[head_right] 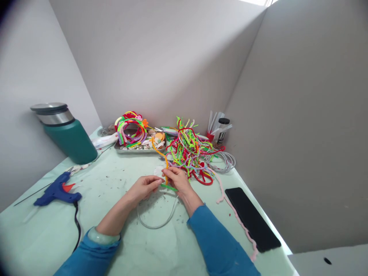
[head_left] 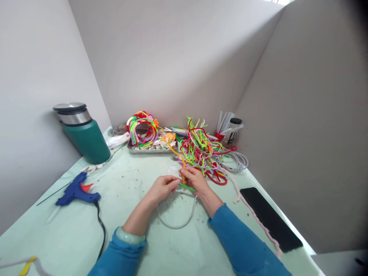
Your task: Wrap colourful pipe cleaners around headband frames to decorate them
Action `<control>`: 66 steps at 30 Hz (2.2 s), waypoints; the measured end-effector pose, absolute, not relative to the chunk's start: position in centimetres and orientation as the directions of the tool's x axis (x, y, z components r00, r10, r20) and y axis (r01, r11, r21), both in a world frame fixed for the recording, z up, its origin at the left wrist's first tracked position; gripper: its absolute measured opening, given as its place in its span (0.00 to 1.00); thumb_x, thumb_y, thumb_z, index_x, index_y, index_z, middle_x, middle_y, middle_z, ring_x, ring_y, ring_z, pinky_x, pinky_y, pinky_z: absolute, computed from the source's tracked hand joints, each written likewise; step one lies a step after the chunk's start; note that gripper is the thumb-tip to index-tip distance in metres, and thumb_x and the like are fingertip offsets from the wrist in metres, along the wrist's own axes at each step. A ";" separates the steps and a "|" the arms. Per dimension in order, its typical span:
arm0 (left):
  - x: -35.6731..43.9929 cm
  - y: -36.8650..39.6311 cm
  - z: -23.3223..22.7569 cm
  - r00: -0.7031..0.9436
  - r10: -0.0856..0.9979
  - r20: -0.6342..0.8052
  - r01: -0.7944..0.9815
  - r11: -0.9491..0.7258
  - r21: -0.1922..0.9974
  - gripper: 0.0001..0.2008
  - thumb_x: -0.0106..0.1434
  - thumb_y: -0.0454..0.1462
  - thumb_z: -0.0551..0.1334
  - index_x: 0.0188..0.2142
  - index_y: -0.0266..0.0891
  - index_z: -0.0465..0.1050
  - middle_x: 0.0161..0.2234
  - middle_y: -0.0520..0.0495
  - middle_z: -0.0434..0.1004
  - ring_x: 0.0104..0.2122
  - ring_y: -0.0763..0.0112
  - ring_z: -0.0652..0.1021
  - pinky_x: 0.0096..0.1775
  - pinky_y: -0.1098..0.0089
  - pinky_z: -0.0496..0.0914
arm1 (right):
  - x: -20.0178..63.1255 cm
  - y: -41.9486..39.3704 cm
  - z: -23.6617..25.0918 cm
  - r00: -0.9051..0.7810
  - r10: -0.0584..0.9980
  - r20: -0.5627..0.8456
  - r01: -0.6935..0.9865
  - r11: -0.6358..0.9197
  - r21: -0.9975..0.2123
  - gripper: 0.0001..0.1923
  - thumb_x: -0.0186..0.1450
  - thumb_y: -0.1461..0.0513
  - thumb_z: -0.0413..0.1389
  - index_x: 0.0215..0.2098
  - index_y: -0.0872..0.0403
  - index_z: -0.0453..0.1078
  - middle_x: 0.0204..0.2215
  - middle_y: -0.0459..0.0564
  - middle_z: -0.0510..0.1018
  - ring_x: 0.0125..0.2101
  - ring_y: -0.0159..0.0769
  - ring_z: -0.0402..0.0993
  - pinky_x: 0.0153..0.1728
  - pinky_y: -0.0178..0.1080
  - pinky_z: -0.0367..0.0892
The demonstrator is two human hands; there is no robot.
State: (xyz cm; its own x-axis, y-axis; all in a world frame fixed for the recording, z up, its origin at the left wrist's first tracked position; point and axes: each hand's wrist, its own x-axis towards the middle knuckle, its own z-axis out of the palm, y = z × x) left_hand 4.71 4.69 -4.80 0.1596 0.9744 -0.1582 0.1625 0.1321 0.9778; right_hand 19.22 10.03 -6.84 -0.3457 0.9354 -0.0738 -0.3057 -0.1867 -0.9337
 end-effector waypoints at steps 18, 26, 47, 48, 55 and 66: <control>4.3 5.4 -5.9 -0.020 0.975 0.221 0.418 -0.192 0.888 0.14 0.55 0.43 0.58 0.35 0.37 0.76 0.33 0.44 0.76 0.29 0.70 0.72 0.32 0.72 0.65 | 19.0 9.9 -7.0 -0.203 0.971 0.125 -0.283 0.064 -0.957 0.09 0.52 0.58 0.60 0.27 0.55 0.69 0.21 0.42 0.70 0.23 0.28 0.65 0.26 0.32 0.63; 4.7 5.3 -6.1 0.032 0.995 0.092 0.282 -0.097 0.954 0.11 0.52 0.42 0.60 0.29 0.35 0.71 0.24 0.51 0.71 0.22 0.76 0.66 0.25 0.75 0.60 | 18.3 9.2 -6.5 -0.245 0.951 0.189 -0.214 0.137 -0.967 0.06 0.52 0.59 0.59 0.26 0.55 0.70 0.23 0.43 0.71 0.26 0.29 0.65 0.31 0.33 0.61; 4.4 4.6 -5.1 0.250 0.959 -0.132 -0.005 0.138 0.990 0.13 0.54 0.43 0.58 0.35 0.36 0.66 0.12 0.60 0.56 0.11 0.82 0.55 0.14 0.78 0.49 | 18.6 9.4 -7.4 -0.242 0.955 0.169 -0.182 0.126 -0.975 0.11 0.56 0.56 0.58 0.24 0.56 0.66 0.16 0.41 0.66 0.18 0.26 0.58 0.21 0.31 0.53; 4.4 4.7 -5.2 0.247 0.959 -0.139 0.010 0.141 0.990 0.13 0.54 0.43 0.58 0.35 0.36 0.66 0.13 0.60 0.58 0.11 0.82 0.55 0.14 0.78 0.50 | 18.6 9.5 -7.4 -0.243 0.956 0.166 -0.178 0.124 -0.976 0.11 0.56 0.56 0.58 0.24 0.56 0.66 0.16 0.41 0.66 0.18 0.26 0.58 0.21 0.31 0.53; 4.5 5.0 -5.7 0.213 0.970 -0.120 0.066 0.108 0.992 0.17 0.55 0.47 0.58 0.34 0.35 0.68 0.16 0.56 0.65 0.10 0.84 0.56 0.13 0.78 0.50 | 18.8 9.6 -7.3 -0.256 0.953 0.160 -0.178 0.116 -0.977 0.11 0.56 0.55 0.58 0.24 0.56 0.67 0.15 0.40 0.65 0.18 0.26 0.59 0.21 0.31 0.53; 4.5 4.3 -4.7 0.357 0.922 -0.151 0.022 0.153 0.988 0.13 0.55 0.43 0.59 0.34 0.35 0.66 0.11 0.58 0.61 0.11 0.82 0.57 0.15 0.78 0.52 | 18.7 10.2 -8.2 -0.161 0.984 0.077 -0.320 0.022 -0.947 0.13 0.55 0.54 0.58 0.29 0.56 0.70 0.15 0.41 0.66 0.16 0.26 0.60 0.19 0.31 0.55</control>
